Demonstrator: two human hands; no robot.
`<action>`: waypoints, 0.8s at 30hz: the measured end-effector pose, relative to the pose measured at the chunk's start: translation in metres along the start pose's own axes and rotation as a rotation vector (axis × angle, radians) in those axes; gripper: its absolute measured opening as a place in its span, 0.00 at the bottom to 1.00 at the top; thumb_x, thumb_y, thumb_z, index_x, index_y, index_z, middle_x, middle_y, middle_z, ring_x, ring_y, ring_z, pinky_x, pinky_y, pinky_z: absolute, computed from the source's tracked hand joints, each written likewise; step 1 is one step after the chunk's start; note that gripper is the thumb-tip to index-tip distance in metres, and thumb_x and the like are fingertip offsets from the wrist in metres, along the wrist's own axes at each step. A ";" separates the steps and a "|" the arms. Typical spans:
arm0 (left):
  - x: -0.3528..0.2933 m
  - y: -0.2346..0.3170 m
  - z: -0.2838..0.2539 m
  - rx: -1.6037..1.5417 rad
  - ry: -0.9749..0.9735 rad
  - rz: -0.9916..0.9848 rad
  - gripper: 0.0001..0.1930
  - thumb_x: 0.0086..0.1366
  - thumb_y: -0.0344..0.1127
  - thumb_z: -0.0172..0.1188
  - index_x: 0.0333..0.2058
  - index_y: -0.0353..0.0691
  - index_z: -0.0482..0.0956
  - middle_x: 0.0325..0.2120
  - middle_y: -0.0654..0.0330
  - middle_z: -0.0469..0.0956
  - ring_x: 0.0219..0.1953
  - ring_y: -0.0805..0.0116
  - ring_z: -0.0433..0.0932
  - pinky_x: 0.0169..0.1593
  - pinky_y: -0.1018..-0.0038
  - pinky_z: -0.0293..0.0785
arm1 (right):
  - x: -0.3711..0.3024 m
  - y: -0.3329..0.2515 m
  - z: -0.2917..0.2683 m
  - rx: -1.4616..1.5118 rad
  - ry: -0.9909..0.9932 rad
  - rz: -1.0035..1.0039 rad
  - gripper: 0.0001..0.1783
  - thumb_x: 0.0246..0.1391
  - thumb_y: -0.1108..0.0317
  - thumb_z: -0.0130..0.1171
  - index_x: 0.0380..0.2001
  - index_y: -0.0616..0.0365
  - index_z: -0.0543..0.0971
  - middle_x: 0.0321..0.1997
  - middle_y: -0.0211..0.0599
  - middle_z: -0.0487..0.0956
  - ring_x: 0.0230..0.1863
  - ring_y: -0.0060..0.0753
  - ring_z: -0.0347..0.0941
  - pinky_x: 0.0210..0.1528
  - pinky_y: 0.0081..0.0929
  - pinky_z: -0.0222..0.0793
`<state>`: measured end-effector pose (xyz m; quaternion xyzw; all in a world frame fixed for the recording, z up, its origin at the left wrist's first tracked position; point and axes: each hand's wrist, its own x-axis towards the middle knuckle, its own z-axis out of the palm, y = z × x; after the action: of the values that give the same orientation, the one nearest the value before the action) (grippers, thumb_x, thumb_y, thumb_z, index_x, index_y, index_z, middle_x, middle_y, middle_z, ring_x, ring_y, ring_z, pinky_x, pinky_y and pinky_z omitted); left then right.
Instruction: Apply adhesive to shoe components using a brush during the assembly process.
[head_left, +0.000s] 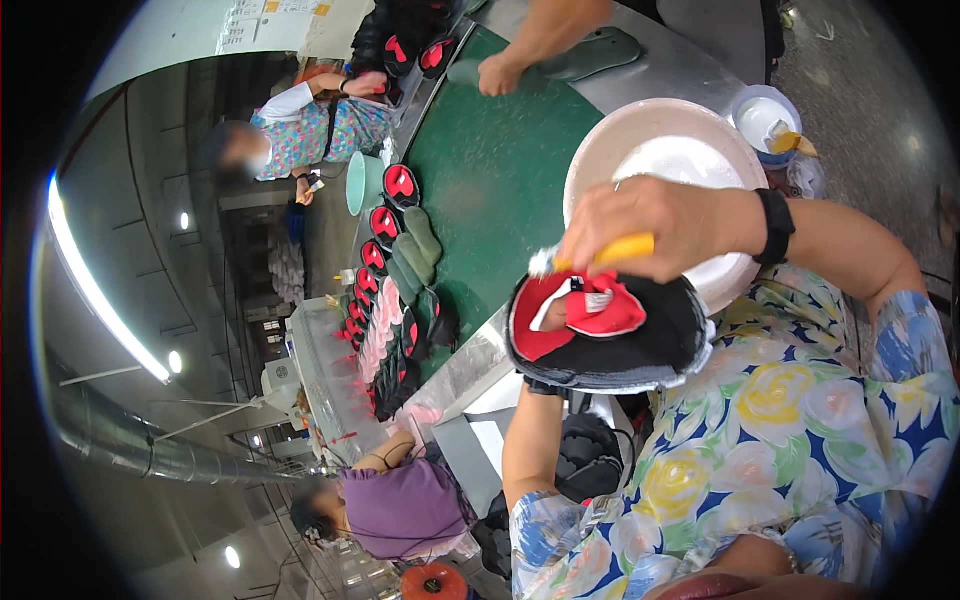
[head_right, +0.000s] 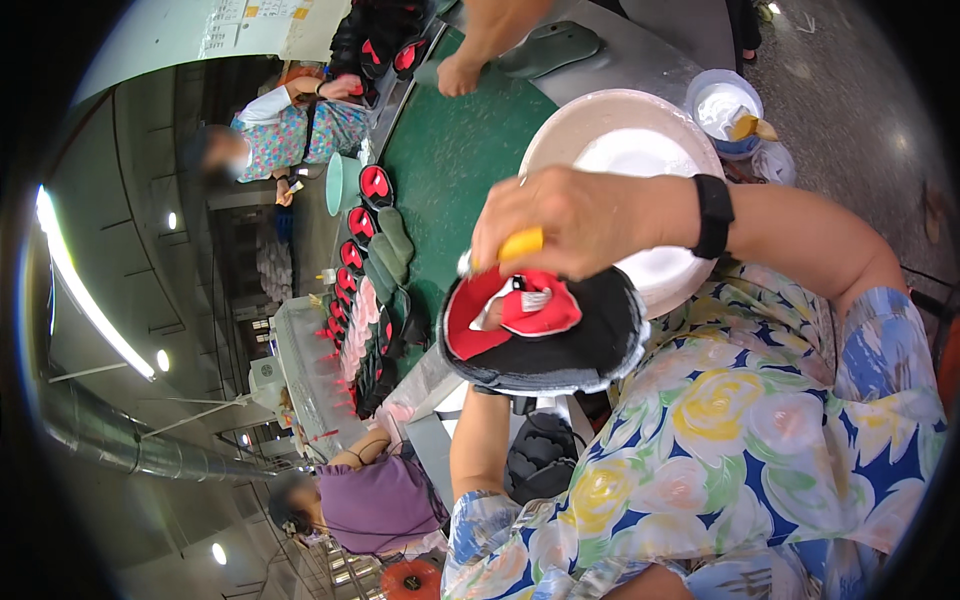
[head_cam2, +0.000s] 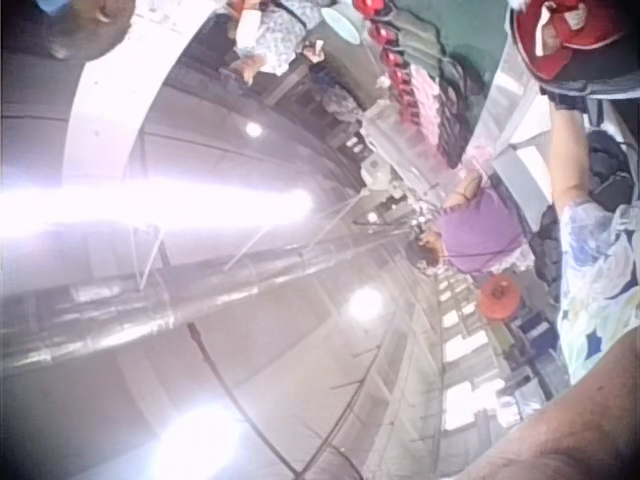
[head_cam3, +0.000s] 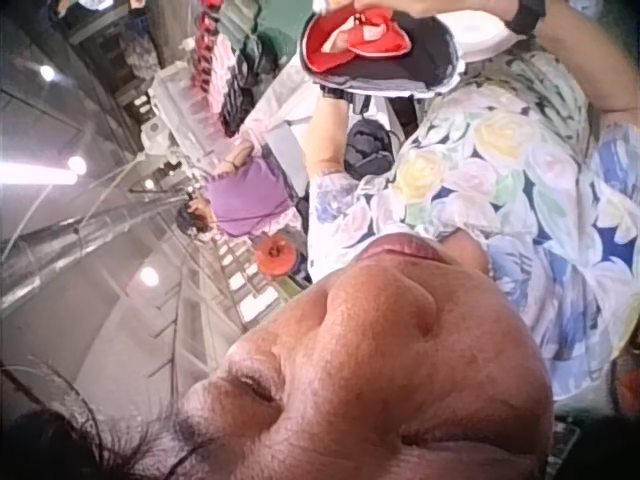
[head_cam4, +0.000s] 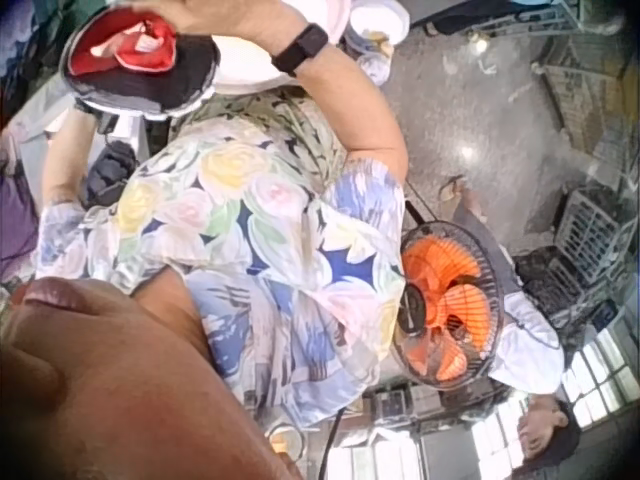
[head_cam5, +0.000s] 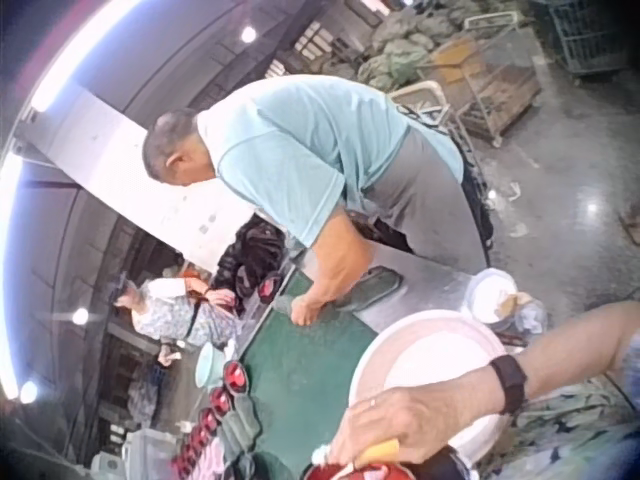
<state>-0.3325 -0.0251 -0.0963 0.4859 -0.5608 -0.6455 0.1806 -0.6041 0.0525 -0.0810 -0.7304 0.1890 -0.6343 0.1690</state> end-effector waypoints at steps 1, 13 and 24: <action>0.001 0.003 0.002 0.001 0.000 0.001 0.17 0.63 0.30 0.64 0.50 0.36 0.77 0.42 0.57 0.81 0.40 0.67 0.82 0.45 0.71 0.81 | 0.005 -0.003 0.006 0.041 -0.034 -0.074 0.07 0.50 0.76 0.63 0.34 0.58 0.78 0.39 0.35 0.82 0.43 0.39 0.79 0.46 0.31 0.75; 0.009 0.007 0.003 -0.029 -0.029 -0.008 0.17 0.62 0.30 0.64 0.50 0.35 0.77 0.42 0.56 0.81 0.40 0.66 0.83 0.45 0.70 0.82 | 0.004 0.022 -0.002 -0.211 -0.232 0.052 0.07 0.46 0.75 0.62 0.30 0.59 0.75 0.31 0.38 0.79 0.39 0.43 0.77 0.40 0.35 0.74; 0.000 -0.002 0.001 -0.090 -0.028 -0.029 0.18 0.62 0.30 0.65 0.50 0.34 0.76 0.43 0.55 0.82 0.39 0.65 0.83 0.45 0.70 0.82 | -0.016 0.018 -0.030 -0.188 -0.479 0.692 0.07 0.49 0.72 0.64 0.32 0.60 0.77 0.33 0.44 0.80 0.38 0.49 0.77 0.42 0.37 0.71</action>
<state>-0.3322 -0.0238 -0.0981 0.4760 -0.5267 -0.6795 0.1852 -0.6370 0.0440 -0.0996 -0.7629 0.4349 -0.3326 0.3437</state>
